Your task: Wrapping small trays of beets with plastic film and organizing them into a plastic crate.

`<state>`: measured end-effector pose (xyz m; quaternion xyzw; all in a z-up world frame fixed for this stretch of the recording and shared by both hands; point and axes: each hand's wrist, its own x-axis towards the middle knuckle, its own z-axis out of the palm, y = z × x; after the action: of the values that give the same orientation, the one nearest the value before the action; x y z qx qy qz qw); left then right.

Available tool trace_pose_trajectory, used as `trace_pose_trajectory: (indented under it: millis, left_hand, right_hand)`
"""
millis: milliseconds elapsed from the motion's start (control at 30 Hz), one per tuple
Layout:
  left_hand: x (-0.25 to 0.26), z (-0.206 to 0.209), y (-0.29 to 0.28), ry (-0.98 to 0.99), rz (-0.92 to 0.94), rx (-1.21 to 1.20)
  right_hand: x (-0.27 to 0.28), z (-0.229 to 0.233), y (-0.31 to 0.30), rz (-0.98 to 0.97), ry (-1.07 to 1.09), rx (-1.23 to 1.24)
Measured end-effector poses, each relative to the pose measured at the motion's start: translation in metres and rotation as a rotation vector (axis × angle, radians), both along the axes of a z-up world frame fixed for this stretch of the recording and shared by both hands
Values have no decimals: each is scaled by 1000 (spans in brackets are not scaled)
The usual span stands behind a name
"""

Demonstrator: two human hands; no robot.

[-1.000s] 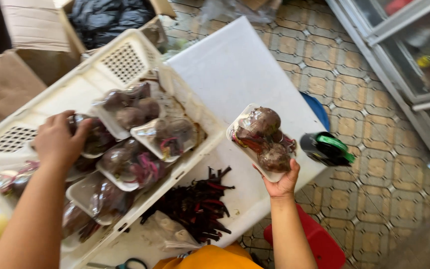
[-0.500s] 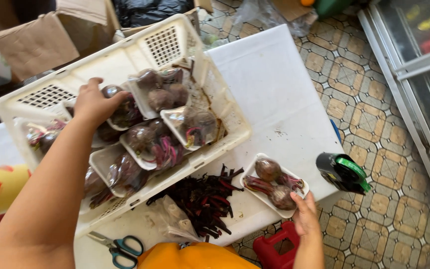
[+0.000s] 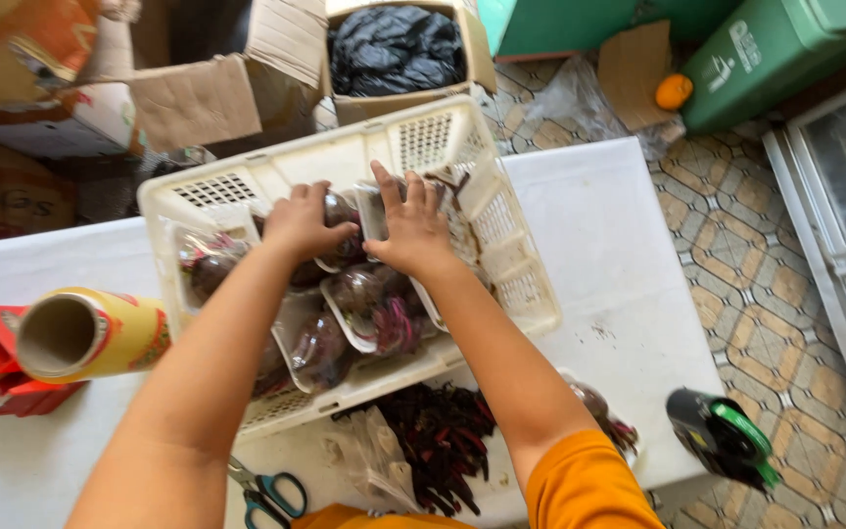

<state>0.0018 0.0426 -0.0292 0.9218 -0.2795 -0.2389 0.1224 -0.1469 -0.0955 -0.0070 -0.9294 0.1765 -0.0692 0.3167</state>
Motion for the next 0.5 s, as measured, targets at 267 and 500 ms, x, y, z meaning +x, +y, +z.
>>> trace_pose_trajectory:
  millis: [267, 500]
  left_hand:
    - [3, -10, 3, 21, -3, -27]
    - [0, -24, -13, -75, -19, -159]
  right_hand:
    - [62, -73, -6, -31, 562, -28]
    - [59, -35, -23, -240, 526, 87]
